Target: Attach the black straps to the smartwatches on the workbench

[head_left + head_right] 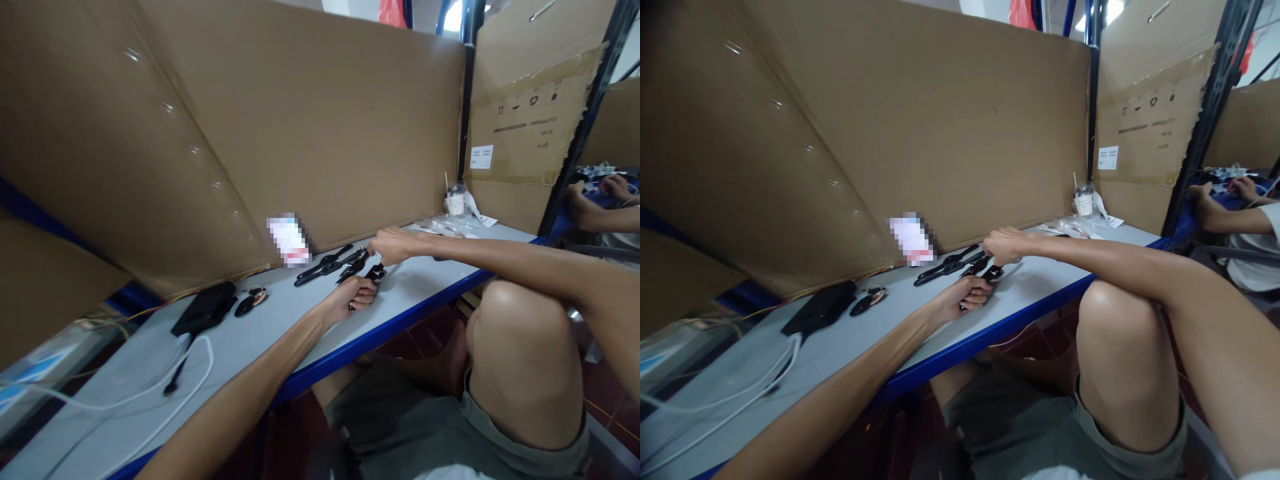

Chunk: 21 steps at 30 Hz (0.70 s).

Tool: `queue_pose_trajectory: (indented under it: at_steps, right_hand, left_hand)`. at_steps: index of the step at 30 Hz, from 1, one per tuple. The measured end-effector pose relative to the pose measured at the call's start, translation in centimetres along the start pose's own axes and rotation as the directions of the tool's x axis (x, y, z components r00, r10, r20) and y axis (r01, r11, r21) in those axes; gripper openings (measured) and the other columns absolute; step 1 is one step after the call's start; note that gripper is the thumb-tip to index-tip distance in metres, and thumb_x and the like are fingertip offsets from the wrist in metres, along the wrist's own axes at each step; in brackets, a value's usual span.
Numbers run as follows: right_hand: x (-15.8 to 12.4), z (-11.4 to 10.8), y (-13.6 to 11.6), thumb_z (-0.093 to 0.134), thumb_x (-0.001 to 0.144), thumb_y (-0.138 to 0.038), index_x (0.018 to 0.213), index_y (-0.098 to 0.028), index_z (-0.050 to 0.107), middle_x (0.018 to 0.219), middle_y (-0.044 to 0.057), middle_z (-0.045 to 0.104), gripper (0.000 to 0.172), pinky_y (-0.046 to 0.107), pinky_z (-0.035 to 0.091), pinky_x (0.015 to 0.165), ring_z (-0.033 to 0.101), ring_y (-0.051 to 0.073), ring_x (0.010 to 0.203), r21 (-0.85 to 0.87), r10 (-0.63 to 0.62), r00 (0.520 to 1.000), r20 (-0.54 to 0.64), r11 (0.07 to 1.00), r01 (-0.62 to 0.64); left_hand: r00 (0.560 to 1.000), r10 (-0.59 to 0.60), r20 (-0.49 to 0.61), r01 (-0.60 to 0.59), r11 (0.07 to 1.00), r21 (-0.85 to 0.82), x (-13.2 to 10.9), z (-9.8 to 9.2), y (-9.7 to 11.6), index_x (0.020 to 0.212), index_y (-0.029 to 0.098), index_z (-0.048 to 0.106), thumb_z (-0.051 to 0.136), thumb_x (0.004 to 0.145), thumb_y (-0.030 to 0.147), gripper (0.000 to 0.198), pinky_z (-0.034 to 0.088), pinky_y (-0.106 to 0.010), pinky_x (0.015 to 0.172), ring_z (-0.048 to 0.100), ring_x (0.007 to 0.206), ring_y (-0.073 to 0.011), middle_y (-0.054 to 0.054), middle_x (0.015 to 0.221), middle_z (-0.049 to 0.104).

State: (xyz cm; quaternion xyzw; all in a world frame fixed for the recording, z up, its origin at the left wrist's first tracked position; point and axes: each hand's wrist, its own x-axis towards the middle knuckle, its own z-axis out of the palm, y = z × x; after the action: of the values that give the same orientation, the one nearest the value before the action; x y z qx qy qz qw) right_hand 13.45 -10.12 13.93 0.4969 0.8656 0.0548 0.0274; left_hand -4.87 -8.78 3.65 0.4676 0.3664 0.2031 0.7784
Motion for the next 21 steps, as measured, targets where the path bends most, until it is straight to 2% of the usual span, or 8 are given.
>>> queue_pose_trajectory:
  at_steps: [4,7,9,14,16,21]
  right_hand:
    - [0.1,0.3,0.8,0.082,0.072,-0.021,0.132,-0.016,0.068,0.127,0.014,0.07,0.062,0.03,0.042,0.082,0.06,0.028,0.114,-0.099,-0.074,0.987,0.145,0.991,0.089]
    - [0.4,0.8,0.9,0.092,0.063,-0.027,0.133,-0.017,0.067,0.128,0.011,0.069,0.075,0.031,0.043,0.088,0.058,0.03,0.119,-0.106,-0.048,0.977,0.208,0.992,0.071]
    - [0.5,0.9,0.8,0.092,0.065,-0.029,0.131,-0.016,0.068,0.121,0.011,0.071,0.071,0.032,0.044,0.087,0.061,0.029,0.114,-0.081,-0.046,0.974,0.22,0.995,0.065]
    - [0.5,0.6,0.2,0.089,0.075,-0.036,0.109,-0.012,0.077,0.104,0.011,0.075,0.043,0.034,0.045,0.085,0.067,0.027,0.102,-0.039,-0.06,0.974,0.217,0.997,0.07]
    - [0.3,0.6,0.0,0.089,0.075,-0.038,0.106,-0.012,0.078,0.103,0.011,0.076,0.042,0.034,0.046,0.087,0.068,0.027,0.104,-0.061,-0.06,0.979,0.193,0.995,0.073]
    - [0.0,0.7,-0.2,0.085,0.082,-0.044,0.115,-0.01,0.076,0.108,0.015,0.076,0.048,0.035,0.049,0.085,0.07,0.03,0.105,-0.236,-0.102,0.984,0.144,0.962,0.134]
  left_hand:
    - [0.999,0.008,0.043,-0.007,1.0,-0.011,0.0,0.1,0.0,0.068,0.024,0.028,0.065,0.072,0.005,0.041,0.011,-0.015,0.034,0.02,0.037,-0.0024,0.011,0.053,0.025]
    - [0.999,0.005,0.04,-0.005,1.0,0.015,-0.1,0.2,0.0,0.068,0.024,0.029,0.065,0.072,0.006,0.041,0.011,-0.015,0.034,0.02,0.037,-0.0026,0.011,0.053,0.025]
    - [0.999,0.003,0.036,-0.004,0.999,0.043,-0.2,0.3,0.0,0.068,0.024,0.029,0.065,0.072,0.006,0.04,0.011,-0.015,0.034,0.02,0.037,-0.0027,0.011,0.053,0.024]
    - [0.998,0.004,0.056,-0.01,0.995,0.103,-0.6,0.7,0.1,0.064,0.023,0.031,0.065,0.072,0.007,0.039,0.012,-0.014,0.034,0.019,0.037,-0.0019,0.011,0.053,0.025]
    - [0.999,0.011,0.044,-0.016,0.992,0.125,-0.6,0.8,0.2,0.062,0.022,0.031,0.065,0.073,0.008,0.039,0.013,-0.014,0.034,0.018,0.038,-0.0014,0.011,0.052,0.024]
    - [1.0,0.014,0.018,-0.016,0.988,0.155,-0.9,1.3,0.4,0.063,0.021,0.033,0.067,0.081,0.015,0.038,0.012,-0.014,0.034,0.016,0.039,-0.0015,0.011,0.052,0.024]
